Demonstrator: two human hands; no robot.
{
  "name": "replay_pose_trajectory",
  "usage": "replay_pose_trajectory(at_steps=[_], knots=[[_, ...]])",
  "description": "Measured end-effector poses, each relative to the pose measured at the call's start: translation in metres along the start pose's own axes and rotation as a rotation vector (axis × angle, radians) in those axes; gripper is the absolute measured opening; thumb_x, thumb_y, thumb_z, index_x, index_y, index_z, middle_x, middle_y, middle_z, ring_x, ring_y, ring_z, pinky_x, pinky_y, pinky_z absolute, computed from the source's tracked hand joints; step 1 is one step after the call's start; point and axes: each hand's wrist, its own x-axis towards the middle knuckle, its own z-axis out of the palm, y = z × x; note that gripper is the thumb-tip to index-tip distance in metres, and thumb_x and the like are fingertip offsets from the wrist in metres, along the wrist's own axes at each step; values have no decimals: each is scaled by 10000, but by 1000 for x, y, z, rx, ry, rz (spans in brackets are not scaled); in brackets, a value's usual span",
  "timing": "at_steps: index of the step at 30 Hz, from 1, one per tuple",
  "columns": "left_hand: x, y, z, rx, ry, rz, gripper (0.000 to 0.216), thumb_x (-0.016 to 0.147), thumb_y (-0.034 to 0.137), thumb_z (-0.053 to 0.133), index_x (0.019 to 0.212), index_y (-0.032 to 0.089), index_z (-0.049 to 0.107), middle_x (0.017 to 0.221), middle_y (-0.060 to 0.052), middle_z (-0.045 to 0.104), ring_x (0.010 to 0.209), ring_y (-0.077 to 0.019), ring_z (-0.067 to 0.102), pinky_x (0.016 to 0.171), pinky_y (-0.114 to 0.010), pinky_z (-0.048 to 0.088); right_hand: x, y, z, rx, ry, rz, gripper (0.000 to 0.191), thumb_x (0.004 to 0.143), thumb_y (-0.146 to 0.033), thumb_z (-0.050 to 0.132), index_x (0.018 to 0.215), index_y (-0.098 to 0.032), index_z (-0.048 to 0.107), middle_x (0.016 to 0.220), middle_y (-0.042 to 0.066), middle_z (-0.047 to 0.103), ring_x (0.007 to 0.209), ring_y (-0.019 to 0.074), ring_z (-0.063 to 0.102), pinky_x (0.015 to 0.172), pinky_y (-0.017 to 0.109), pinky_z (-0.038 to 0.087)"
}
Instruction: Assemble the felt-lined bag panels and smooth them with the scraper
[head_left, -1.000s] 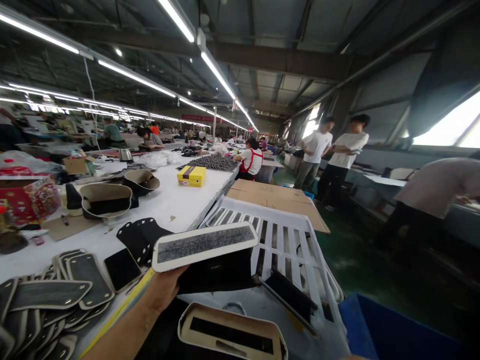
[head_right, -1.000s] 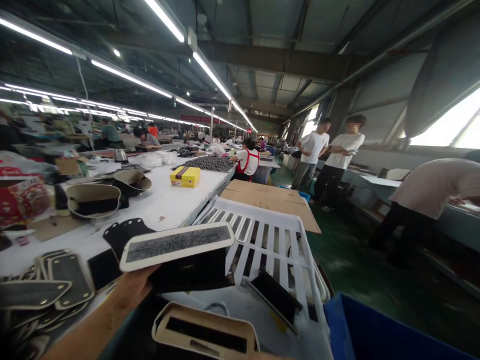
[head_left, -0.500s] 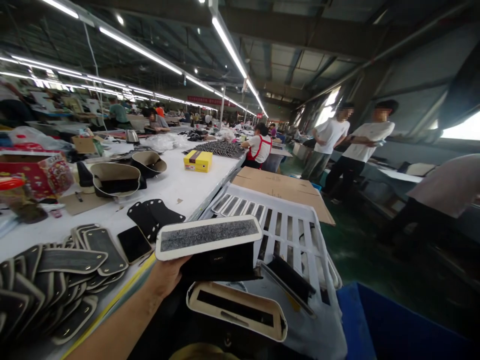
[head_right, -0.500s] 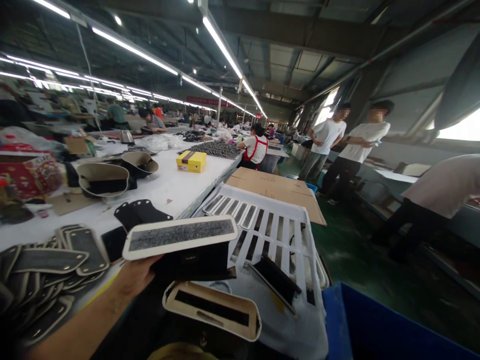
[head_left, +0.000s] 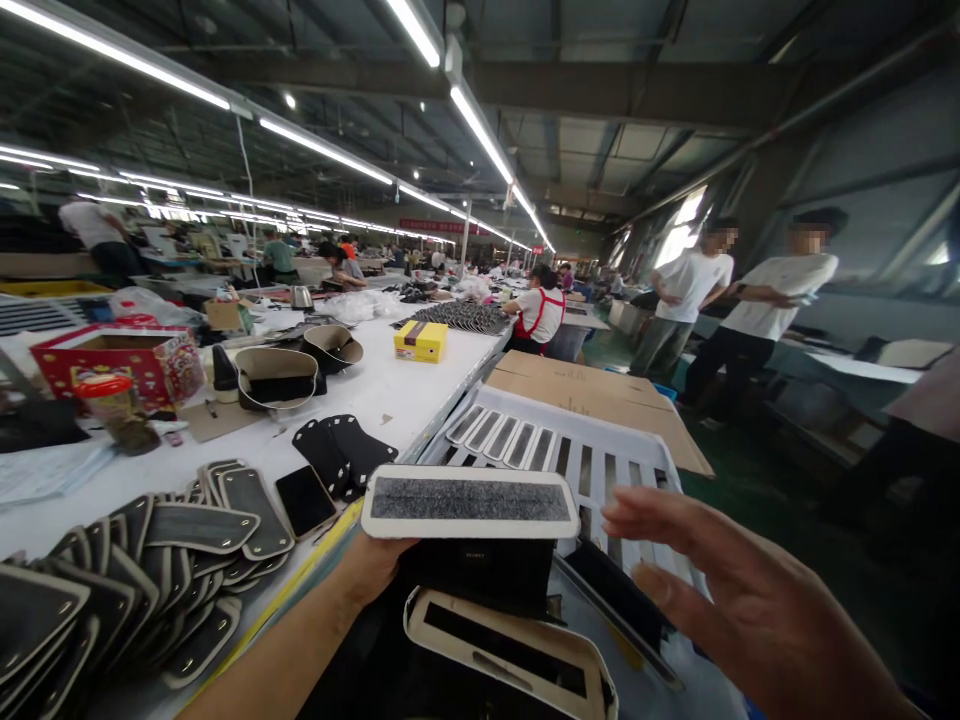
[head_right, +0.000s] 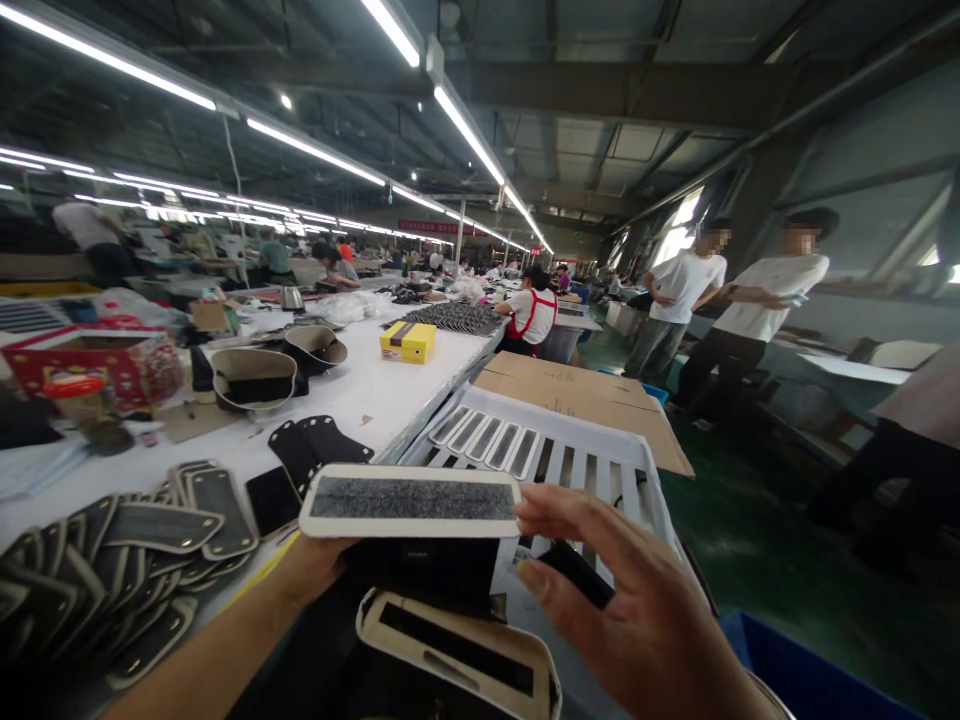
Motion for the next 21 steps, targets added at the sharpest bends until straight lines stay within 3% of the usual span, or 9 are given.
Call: replay_pose_trajectory(at_steps=[3,6,11,13,17,21], knots=[[-4,1,1,33,-35,31,409,518,193,766,919,189,687,1046,-70,668,1067,-316,559,1006,-445,382,6,-3,-3,18,-11,-23,356,800,-379,550,1155,-350,553,974,44,681,874,242,652,725,327,566],[-8,3,5,50,-69,40,398,526,191,757,918,208,690,1042,-58,670,1057,-310,565,993,-429,399,2,-4,-8,-72,-41,-83,392,787,-416,551,1177,-385,539,1104,22,638,1014,271,599,812,354,545],[-11,10,16,116,-132,58,327,513,204,747,838,217,708,949,-61,695,1022,-324,578,978,-439,406,6,9,21,-270,-428,-119,820,654,-487,687,1373,-294,343,1397,60,390,1238,331,398,1005,475,387],[-10,9,19,135,-167,41,308,518,228,751,823,213,711,915,-68,700,1034,-325,571,969,-435,412,9,19,40,-328,-514,-115,932,612,-474,720,1401,-222,290,1431,104,325,1285,333,322,1043,486,325],[-1,-6,18,158,-284,60,311,555,310,750,837,193,696,941,-72,695,1072,-307,549,970,-423,410,14,35,62,-438,-516,-177,957,617,-406,720,1410,-159,244,1442,138,290,1312,305,271,1062,475,291],[16,-22,11,196,-372,122,371,634,371,711,944,173,660,1061,-78,660,1081,-290,546,1005,-451,368,20,37,67,-533,-413,-277,905,683,-363,686,1414,-148,199,1442,136,279,1316,282,256,1072,459,274]])
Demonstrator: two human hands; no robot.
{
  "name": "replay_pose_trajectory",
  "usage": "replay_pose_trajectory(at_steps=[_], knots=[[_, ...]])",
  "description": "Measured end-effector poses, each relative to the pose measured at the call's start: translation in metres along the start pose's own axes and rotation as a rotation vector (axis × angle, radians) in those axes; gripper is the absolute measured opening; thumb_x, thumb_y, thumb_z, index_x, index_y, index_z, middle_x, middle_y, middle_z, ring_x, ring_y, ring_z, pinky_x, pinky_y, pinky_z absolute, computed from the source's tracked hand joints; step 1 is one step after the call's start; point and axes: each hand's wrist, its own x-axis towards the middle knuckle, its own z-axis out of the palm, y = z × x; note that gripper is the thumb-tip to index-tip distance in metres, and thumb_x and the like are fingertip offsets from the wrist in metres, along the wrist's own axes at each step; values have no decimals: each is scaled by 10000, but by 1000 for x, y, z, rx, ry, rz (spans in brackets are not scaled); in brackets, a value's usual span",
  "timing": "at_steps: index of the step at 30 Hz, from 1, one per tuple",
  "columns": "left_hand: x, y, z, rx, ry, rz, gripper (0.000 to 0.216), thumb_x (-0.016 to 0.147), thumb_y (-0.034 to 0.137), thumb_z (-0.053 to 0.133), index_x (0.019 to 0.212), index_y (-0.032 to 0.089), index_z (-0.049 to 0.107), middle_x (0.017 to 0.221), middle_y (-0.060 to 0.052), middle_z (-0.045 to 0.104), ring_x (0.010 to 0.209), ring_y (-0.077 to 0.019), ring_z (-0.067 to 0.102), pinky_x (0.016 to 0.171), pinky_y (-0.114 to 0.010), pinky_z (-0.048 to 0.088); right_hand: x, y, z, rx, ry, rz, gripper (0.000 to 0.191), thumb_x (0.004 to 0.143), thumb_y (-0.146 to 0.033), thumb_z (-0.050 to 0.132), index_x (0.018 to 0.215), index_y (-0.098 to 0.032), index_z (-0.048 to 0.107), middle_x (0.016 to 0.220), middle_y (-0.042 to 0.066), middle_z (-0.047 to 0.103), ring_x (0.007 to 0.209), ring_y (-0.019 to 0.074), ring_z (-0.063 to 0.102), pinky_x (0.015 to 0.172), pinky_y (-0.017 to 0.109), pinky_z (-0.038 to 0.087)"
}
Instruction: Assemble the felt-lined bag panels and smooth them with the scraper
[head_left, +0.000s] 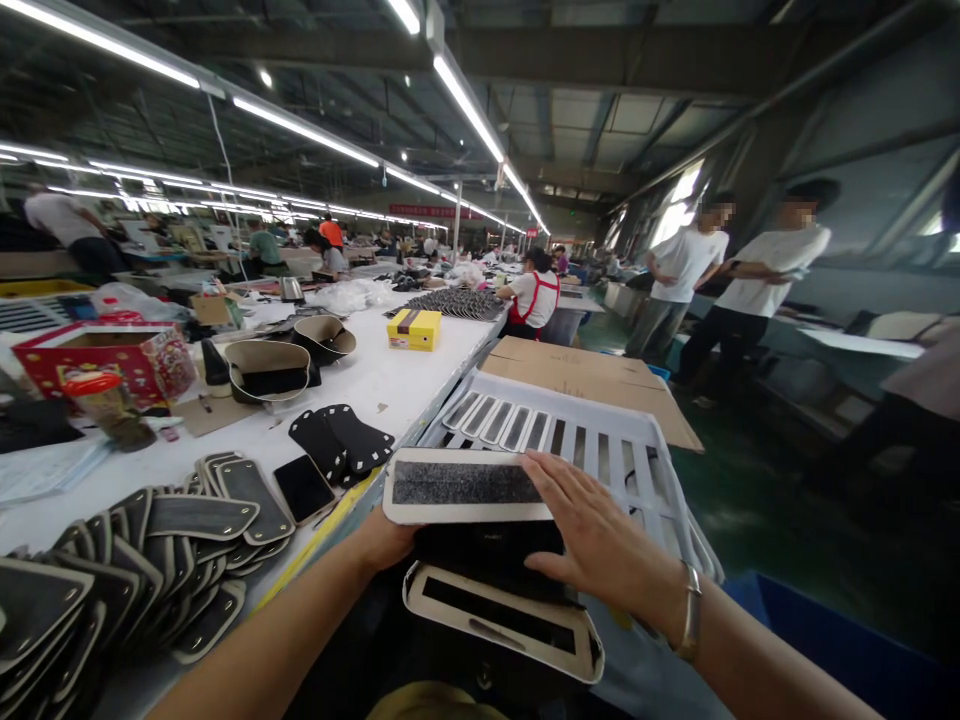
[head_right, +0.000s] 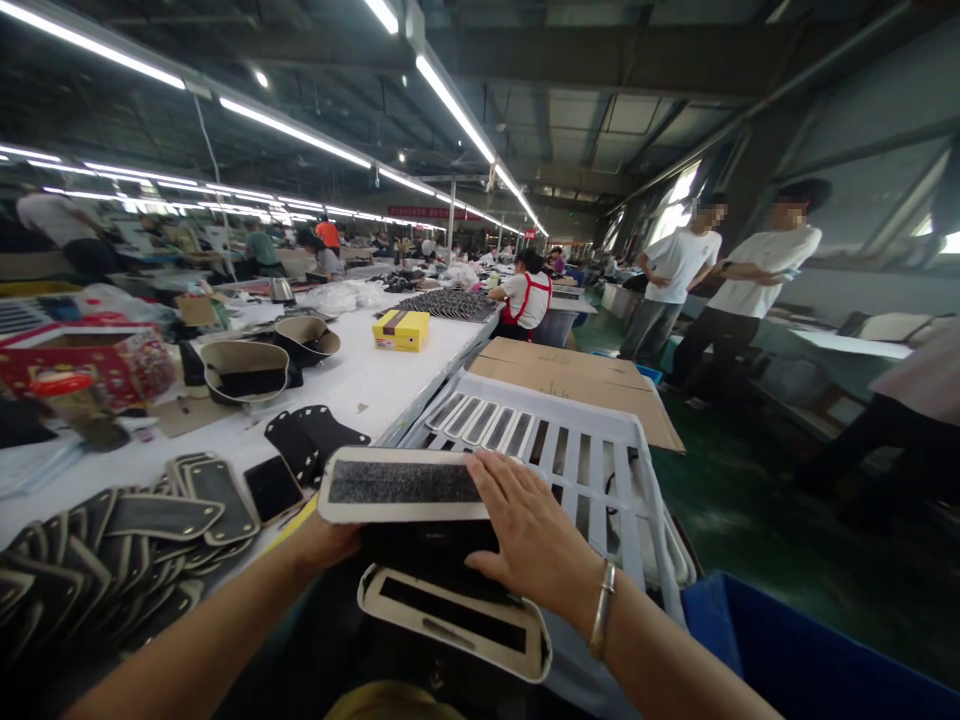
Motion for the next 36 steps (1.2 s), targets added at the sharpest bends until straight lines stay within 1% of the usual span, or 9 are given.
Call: replay_pose_trajectory(at_steps=[7,15,19,23,25,27,29,32,36], knots=[[13,13,-5,228,-93,23,333,711,360,628,990,180,653,1098,-81,641,1096,-268,533,1022,-464,341,7,-3,1,-163,142,58,768,733,-351,656,1366,-94,303,1335,179,406,1224,316,366,1031,471,308],[31,32,17,248,-184,24,337,754,404,594,985,167,655,1047,-61,660,1113,-264,519,1016,-422,354,12,0,22,90,-44,99,797,775,-506,534,1371,-54,260,1363,213,387,1249,297,380,1017,457,350],[44,32,23,226,-190,-19,430,739,484,606,985,134,643,995,-69,671,1017,-265,573,942,-419,425,17,2,20,122,-155,170,717,779,-320,567,1367,-44,263,1329,208,436,1197,281,452,1000,417,376],[46,48,8,357,-335,113,431,755,459,605,1053,147,623,1059,-68,647,1043,-237,555,965,-381,404,18,4,9,83,-115,184,605,804,-198,491,1360,-61,294,1286,181,490,1151,267,498,976,399,402],[41,58,-8,469,-296,149,466,731,426,643,1108,156,597,1082,-77,633,1046,-234,551,950,-368,410,14,9,4,77,-62,203,561,829,-215,453,1354,-78,313,1276,172,503,1139,272,510,964,410,413],[31,59,-26,541,-169,173,519,708,410,667,1151,157,569,1093,-92,620,1032,-228,555,932,-356,417,7,18,1,88,-7,241,548,843,-259,443,1354,-104,323,1297,159,490,1151,282,502,965,428,412],[17,46,-42,550,-22,135,516,731,428,632,1160,151,558,1067,-97,620,983,-213,572,895,-340,437,-3,31,1,115,34,285,562,838,-313,462,1357,-143,330,1314,132,482,1148,297,505,963,449,412],[-14,0,-51,630,106,-135,467,767,485,548,1080,143,597,905,-69,636,827,-191,597,759,-302,485,-21,50,5,182,51,377,580,817,-379,490,1350,-192,358,1261,104,537,1073,323,557,905,472,456],[-57,-68,-30,591,-57,-561,618,749,544,513,1185,107,520,797,-62,618,655,-178,579,536,-247,478,-39,59,12,280,46,509,603,796,-408,524,1349,-223,369,1191,98,588,1013,331,588,848,485,483]])
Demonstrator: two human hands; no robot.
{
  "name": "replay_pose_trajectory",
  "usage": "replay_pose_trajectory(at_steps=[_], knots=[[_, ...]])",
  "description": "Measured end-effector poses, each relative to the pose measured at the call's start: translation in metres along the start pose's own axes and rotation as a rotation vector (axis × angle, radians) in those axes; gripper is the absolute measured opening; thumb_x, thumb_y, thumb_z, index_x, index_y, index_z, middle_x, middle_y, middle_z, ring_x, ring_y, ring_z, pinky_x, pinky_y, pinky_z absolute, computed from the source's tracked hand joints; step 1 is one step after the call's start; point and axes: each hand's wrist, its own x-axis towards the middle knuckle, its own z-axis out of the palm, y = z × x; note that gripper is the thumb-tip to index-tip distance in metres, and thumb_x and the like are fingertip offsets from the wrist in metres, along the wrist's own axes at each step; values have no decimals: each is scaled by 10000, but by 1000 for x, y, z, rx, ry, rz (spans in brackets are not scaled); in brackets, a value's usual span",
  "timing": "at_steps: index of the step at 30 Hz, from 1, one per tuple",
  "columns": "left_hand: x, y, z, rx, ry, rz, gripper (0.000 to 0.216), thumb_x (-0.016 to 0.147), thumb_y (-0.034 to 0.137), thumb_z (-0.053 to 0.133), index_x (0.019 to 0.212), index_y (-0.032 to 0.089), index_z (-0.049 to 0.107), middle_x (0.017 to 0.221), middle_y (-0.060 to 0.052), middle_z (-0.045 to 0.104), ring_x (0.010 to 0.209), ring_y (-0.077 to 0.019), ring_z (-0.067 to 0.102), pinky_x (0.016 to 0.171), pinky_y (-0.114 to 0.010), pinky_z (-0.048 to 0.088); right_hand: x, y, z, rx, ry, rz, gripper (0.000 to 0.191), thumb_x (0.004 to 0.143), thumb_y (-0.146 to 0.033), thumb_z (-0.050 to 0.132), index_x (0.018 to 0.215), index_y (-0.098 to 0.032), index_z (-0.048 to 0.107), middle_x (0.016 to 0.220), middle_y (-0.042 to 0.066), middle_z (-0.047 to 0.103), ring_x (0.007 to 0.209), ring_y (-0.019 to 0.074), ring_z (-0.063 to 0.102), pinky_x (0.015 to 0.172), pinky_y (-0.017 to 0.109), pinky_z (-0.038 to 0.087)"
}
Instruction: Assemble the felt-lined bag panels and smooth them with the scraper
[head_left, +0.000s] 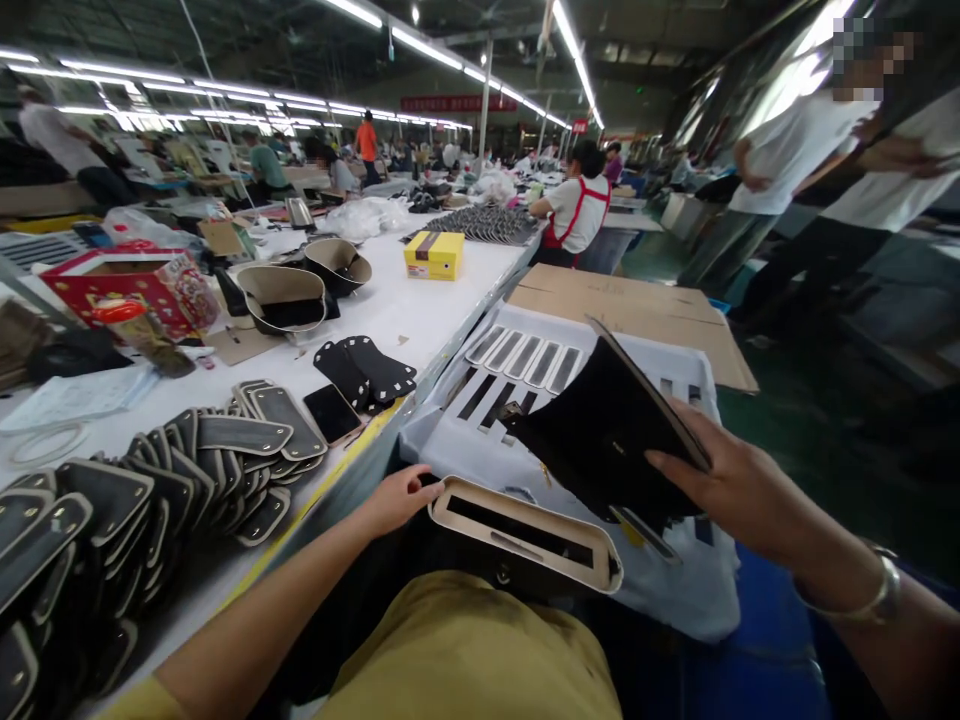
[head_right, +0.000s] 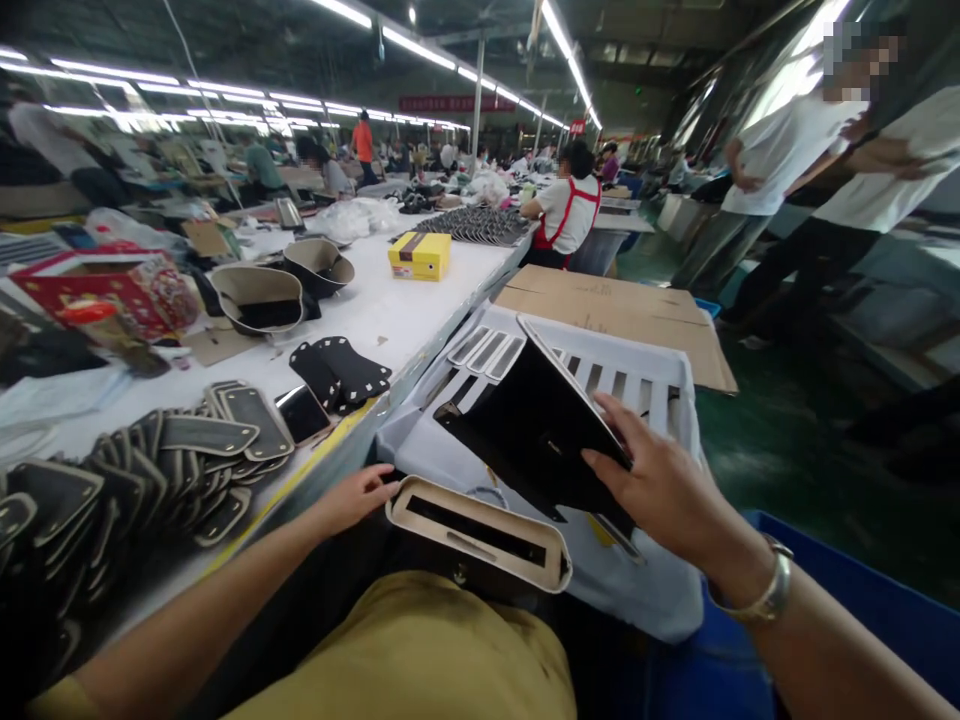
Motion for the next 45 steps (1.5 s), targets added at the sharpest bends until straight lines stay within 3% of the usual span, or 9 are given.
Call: replay_pose_trajectory(at_steps=[5,10,16,23,32,34,37,41,45], knots=[[-2,-15,40,-173,-135,-141,569,698,440,574,1183,156,484,871,-53,596,603,-148,556,404,-204,469,-7,-1,13,238,38,104,538,788,-344,559,1285,-181,433,1167,78,596,1036,252,573,913,406,457],[3,-9,34,-244,-207,-142,503,663,243,523,1155,147,485,666,21,532,415,-75,457,385,-235,496,-11,-4,32,425,36,123,479,790,-286,559,1243,-166,455,1112,64,615,1015,212,574,921,381,450],[2,-2,33,-244,-194,-95,474,628,205,519,1100,154,530,674,17,551,435,-100,502,362,-238,491,-19,-10,57,462,-67,94,518,792,-235,541,1287,-180,399,1171,66,584,1055,203,552,953,381,424],[0,5,26,-270,-219,-65,484,644,189,508,1125,139,526,783,-20,582,568,-138,559,389,-237,514,-28,-15,84,292,-106,24,566,819,-261,503,1346,-181,314,1304,103,478,1183,225,463,1025,411,348],[-10,-1,24,-276,-189,7,576,757,451,538,1250,178,421,751,4,543,597,-135,536,461,-241,504,-40,-27,107,48,-34,-175,632,789,-169,473,1374,-136,237,1278,147,459,1186,253,426,999,435,378],[-10,-4,22,-97,-58,61,661,736,492,569,1287,172,393,733,6,529,617,-147,533,554,-281,514,-43,-27,108,16,-80,-186,662,769,-150,473,1381,-130,222,1281,150,456,1180,251,430,989,426,388],[-6,-2,18,165,165,259,754,666,481,663,1300,172,394,983,-68,556,865,-218,543,821,-379,469,-48,-28,107,-87,-149,-262,748,697,-95,485,1390,-123,204,1300,156,444,1192,265,416,993,445,373],[5,11,22,264,82,577,402,672,351,693,1046,223,616,1163,-76,530,1086,-263,465,967,-405,356,-55,-29,105,-207,-143,-287,777,658,-46,462,1389,-128,212,1249,156,484,1153,279,448,958,461,390],[17,22,34,327,145,621,175,715,245,639,882,199,655,1202,-95,510,1129,-280,434,971,-427,340,-63,-33,109,-301,-95,-258,714,679,-34,451,1365,-118,270,1213,159,497,1085,278,478,915,445,415]])
